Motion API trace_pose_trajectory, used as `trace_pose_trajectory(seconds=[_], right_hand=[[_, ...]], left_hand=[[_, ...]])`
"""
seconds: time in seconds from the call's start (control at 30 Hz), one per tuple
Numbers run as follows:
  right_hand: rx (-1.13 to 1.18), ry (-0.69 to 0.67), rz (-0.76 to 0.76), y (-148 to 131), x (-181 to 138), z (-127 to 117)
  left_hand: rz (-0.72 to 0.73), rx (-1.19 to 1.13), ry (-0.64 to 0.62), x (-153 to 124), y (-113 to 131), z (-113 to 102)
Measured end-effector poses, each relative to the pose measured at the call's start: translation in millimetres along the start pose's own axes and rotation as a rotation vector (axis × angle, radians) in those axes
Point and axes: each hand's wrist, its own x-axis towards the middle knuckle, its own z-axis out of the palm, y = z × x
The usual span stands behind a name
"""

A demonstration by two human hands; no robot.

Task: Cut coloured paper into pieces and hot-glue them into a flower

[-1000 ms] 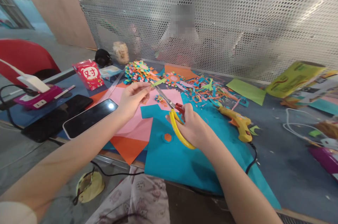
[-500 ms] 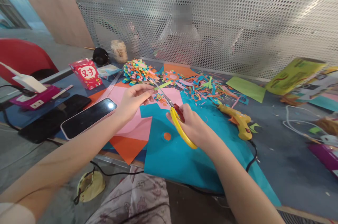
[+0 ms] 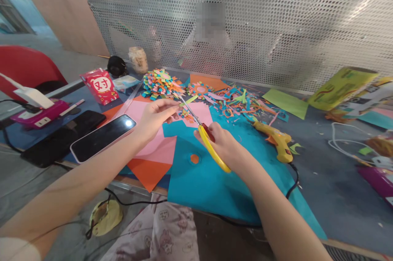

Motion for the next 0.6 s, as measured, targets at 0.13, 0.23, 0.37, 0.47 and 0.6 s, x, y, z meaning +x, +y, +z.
trace_pose_trajectory(seconds=[0.13,0.23,0.37,0.47,0.6], right_hand=[[-0.016,0.009,0.021,2.3,3.5,-2.9],[-0.086,0.059,0.046,8.5,9.1,-5.8],[-0.327,0.239,0.123,26.5,19.5,-4.4],[-0.418,0.266,0.187,38.9,24.6,-3.2],[-0.409,0.274,0.2,43.1,22.5,-16.9]], left_hand=[[0.018,0.036,0.021,2.5,-3.1,-3.3],[0.046,0.077,0.038,5.9,-7.5,-7.3],[0.126,0.189,-0.004,8.8,-12.8,-11.4],[0.116,0.255,-0.064,8.9,-15.7,-12.3],[0.05,0.231,-0.11,9.1,-18.9,-12.1]])
